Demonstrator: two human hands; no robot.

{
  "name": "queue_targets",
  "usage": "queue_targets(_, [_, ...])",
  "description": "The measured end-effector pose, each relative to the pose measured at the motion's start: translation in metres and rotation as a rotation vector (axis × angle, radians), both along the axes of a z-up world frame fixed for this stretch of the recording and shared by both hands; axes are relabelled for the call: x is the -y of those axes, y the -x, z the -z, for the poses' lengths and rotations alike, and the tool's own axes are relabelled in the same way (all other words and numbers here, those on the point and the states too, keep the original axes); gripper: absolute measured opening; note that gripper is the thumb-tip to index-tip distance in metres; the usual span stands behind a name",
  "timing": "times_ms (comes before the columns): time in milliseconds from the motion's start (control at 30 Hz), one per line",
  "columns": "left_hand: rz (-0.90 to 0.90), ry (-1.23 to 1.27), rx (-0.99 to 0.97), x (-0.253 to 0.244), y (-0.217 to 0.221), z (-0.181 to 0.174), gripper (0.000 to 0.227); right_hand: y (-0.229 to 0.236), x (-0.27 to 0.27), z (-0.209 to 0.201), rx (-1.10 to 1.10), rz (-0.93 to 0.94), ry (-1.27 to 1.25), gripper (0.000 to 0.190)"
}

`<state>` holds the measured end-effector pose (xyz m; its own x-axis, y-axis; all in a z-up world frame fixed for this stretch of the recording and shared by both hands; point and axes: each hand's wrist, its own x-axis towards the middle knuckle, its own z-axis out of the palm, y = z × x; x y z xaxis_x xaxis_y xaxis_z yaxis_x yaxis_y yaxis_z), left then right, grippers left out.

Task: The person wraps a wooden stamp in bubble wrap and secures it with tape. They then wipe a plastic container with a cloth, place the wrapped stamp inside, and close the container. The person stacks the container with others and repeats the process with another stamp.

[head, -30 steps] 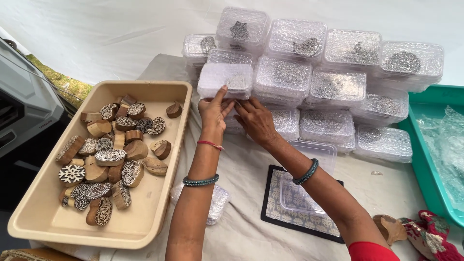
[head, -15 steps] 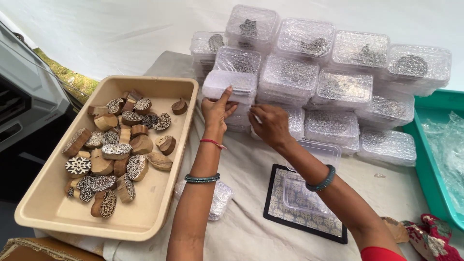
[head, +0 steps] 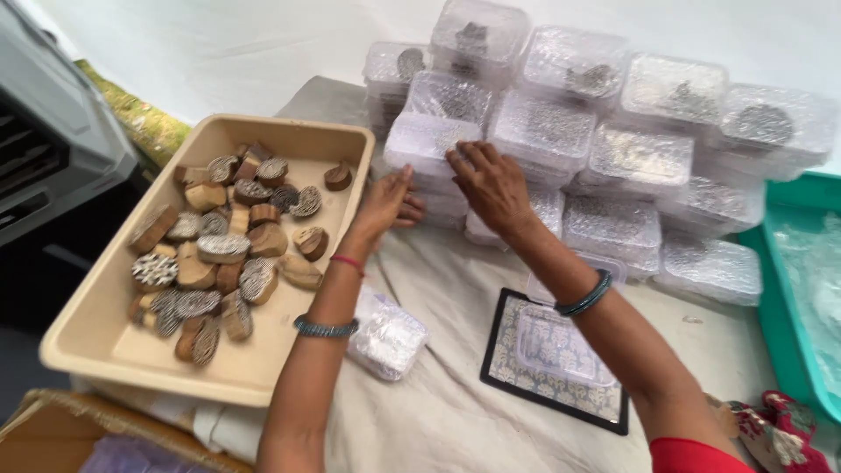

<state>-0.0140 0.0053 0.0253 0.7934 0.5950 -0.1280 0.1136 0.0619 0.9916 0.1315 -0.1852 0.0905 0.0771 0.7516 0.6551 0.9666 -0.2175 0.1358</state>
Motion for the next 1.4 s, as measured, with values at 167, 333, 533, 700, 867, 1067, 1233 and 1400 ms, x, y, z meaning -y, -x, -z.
queue_targets(167, [0.289, -0.837, -0.223, 0.018, 0.112, -0.037, 0.085, 0.014, 0.0, -0.004, -0.017, -0.001, 0.03, 0.05])
queue_targets(333, [0.776, -1.369, -0.95, 0.089, 0.147, -0.067, 0.139, 0.016, 0.004, -0.001, 0.0, 0.026, 0.009, 0.058])
queue_targets(533, [0.792, -1.379, -0.801, 0.11, 0.168, -0.027, 0.138, 0.005, 0.005, 0.008, -0.017, 0.027, 0.003, 0.066])
queue_targets(700, [0.757, -1.293, -0.723, 0.107, 0.167, -0.045, 0.128, 0.016, 0.017, -0.003, -0.003, 0.024, -0.017, 0.067])
queue_targets(867, [0.403, -0.983, -0.37, 0.092, 0.138, -0.076, 0.127, 0.034, 0.038, 0.013, -0.211, -0.046, -0.113, 0.061])
queue_targets(1067, [0.119, 0.007, 0.483, 0.093, 0.064, -0.07, 0.092, 0.089, 0.058, -0.012, -0.847, -0.451, -0.141, 0.073])
queue_targets(1233, [0.103, 0.21, 0.521, 0.091, 0.024, -0.07, 0.09, 0.057, 0.042, -0.014, -0.59, -0.276, -0.209, 0.08])
queue_targets(1400, [-0.426, -0.915, 0.164, 0.077, 0.007, -0.042, 0.094, -0.001, -0.006, -0.055, -0.298, -0.096, -0.176, 0.072])
